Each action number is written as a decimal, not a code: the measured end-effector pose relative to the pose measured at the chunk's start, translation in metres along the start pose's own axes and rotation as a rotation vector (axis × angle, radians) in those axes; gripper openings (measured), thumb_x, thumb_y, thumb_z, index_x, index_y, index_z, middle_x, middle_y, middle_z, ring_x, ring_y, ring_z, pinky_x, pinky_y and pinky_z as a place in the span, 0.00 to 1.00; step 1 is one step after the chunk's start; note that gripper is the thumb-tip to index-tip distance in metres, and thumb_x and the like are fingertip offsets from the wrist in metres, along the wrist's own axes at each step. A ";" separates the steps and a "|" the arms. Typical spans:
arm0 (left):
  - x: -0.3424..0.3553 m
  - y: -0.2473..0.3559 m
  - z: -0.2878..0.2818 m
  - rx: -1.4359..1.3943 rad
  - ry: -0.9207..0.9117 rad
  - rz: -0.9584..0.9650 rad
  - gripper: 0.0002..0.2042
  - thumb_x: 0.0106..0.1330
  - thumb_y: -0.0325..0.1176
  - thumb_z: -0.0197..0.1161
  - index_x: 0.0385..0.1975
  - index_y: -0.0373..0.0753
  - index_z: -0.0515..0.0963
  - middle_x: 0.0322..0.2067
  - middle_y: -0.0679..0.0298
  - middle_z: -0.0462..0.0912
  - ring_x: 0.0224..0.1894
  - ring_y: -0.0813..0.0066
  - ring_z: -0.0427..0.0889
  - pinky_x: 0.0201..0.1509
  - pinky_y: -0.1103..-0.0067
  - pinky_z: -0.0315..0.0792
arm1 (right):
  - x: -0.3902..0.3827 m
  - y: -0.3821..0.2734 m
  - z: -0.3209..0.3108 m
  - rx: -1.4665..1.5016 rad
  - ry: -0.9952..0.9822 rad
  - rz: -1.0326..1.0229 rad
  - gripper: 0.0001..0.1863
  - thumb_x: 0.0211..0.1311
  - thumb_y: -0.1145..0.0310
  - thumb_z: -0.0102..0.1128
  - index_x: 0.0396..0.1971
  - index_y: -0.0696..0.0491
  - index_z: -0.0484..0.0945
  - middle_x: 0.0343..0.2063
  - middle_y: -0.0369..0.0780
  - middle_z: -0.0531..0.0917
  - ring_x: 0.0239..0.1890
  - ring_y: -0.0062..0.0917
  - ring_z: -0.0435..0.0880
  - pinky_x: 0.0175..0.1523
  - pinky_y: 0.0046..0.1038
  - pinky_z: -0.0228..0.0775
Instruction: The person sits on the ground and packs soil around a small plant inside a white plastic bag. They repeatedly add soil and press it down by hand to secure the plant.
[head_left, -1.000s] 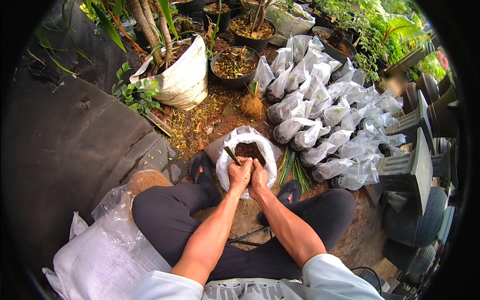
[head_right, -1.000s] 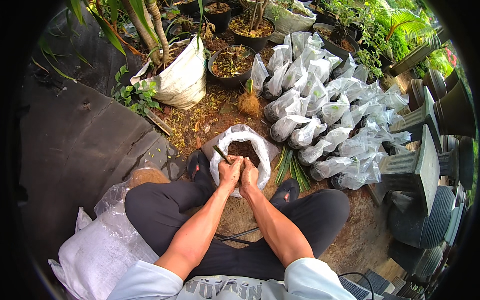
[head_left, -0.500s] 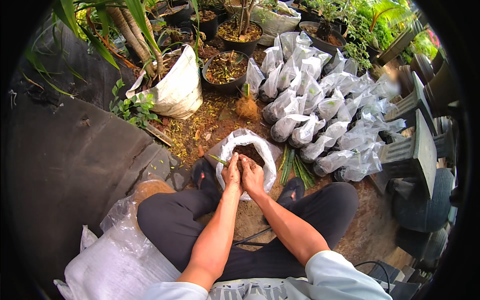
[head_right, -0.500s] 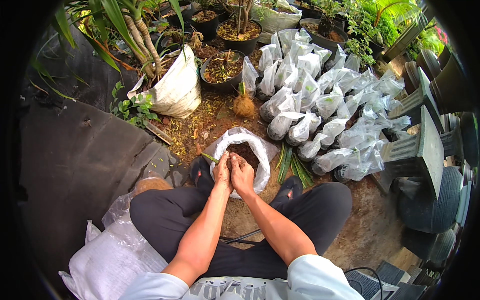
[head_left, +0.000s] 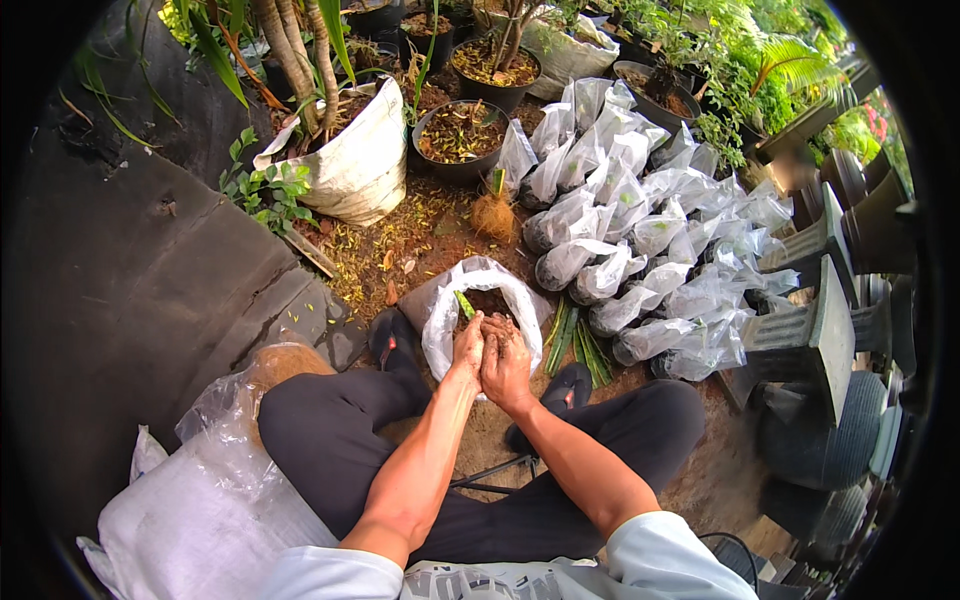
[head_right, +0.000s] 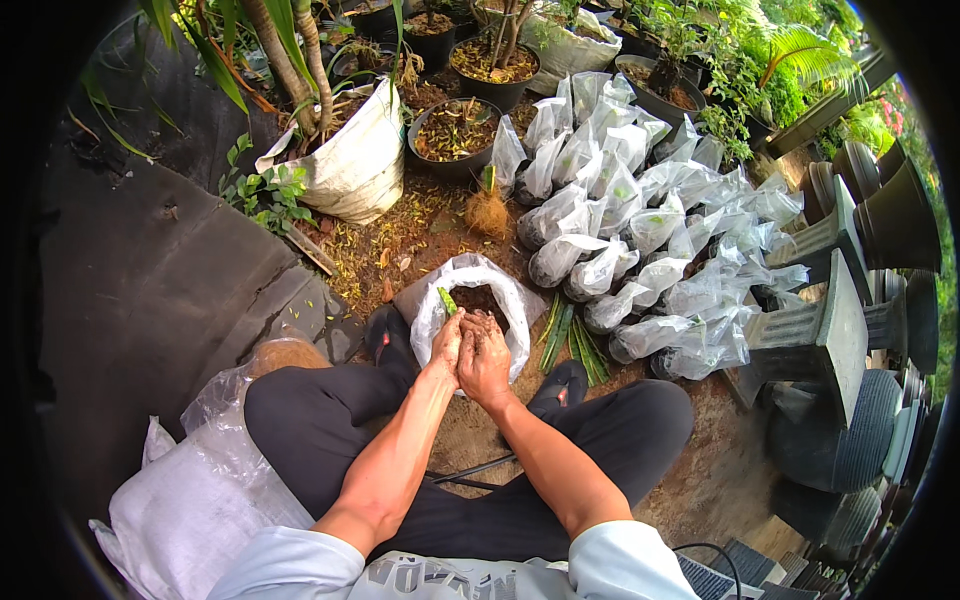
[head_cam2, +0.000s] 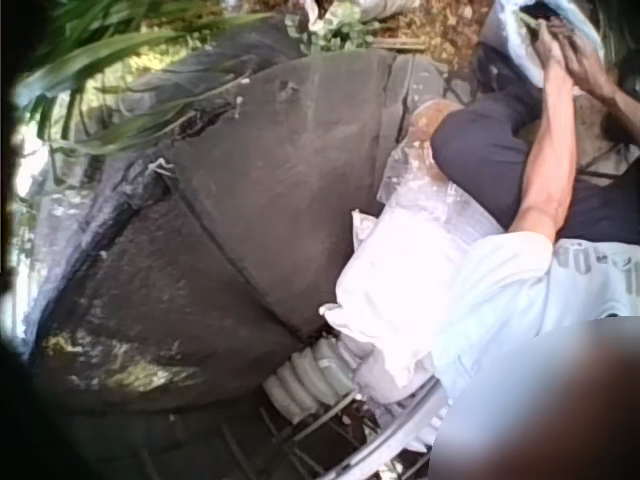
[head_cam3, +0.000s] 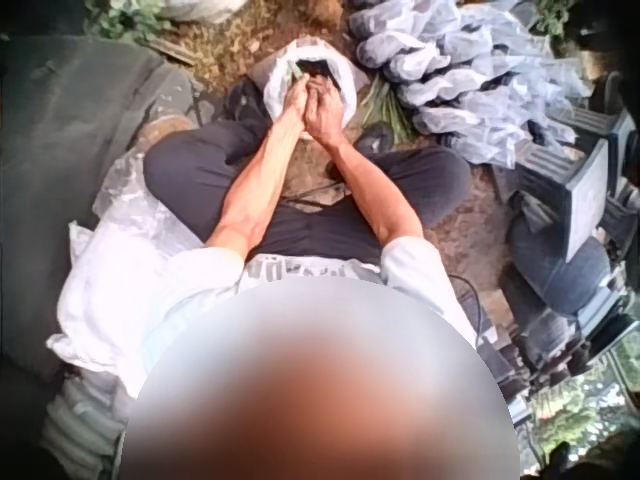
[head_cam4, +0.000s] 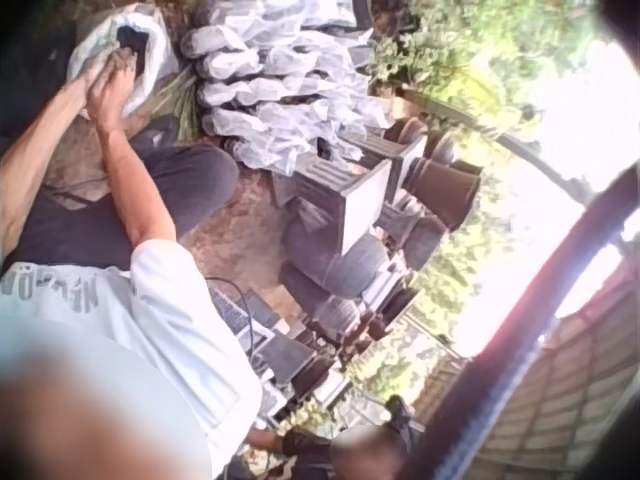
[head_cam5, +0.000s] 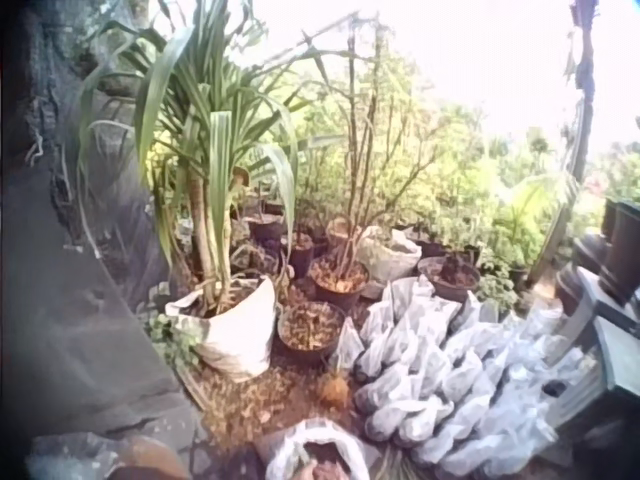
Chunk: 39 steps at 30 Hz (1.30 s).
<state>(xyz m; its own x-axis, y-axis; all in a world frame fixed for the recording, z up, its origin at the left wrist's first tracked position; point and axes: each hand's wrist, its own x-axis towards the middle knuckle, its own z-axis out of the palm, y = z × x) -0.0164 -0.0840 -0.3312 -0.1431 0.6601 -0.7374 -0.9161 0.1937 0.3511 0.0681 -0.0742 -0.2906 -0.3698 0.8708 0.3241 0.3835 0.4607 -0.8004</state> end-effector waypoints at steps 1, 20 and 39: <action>0.005 -0.001 -0.003 0.082 0.040 -0.017 0.15 0.72 0.45 0.53 0.37 0.41 0.78 0.32 0.65 0.82 0.36 0.74 0.80 0.43 0.76 0.75 | -0.002 0.002 0.000 0.030 -0.010 0.072 0.12 0.67 0.74 0.50 0.45 0.60 0.78 0.44 0.50 0.82 0.52 0.44 0.79 0.62 0.41 0.65; -0.027 0.038 0.016 -0.082 -0.179 -0.047 0.21 0.68 0.56 0.51 0.46 0.45 0.77 0.47 0.61 0.81 0.49 0.64 0.78 0.57 0.66 0.71 | 0.034 -0.015 -0.011 -0.102 -0.317 -0.034 0.22 0.67 0.60 0.51 0.55 0.57 0.74 0.57 0.51 0.74 0.61 0.46 0.70 0.67 0.41 0.58; -0.061 0.030 0.047 0.121 -0.046 0.413 0.11 0.67 0.37 0.63 0.43 0.37 0.78 0.37 0.65 0.82 0.36 0.75 0.80 0.39 0.76 0.74 | 0.029 -0.032 -0.006 0.766 0.029 0.494 0.26 0.74 0.56 0.42 0.65 0.55 0.65 0.63 0.45 0.70 0.64 0.35 0.69 0.67 0.33 0.58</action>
<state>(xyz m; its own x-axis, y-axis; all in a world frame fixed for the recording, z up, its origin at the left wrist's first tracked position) -0.0169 -0.0844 -0.2481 -0.4690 0.7311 -0.4955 -0.7344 -0.0112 0.6786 0.0498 -0.0626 -0.2526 -0.2876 0.9475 -0.1400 -0.1781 -0.1965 -0.9642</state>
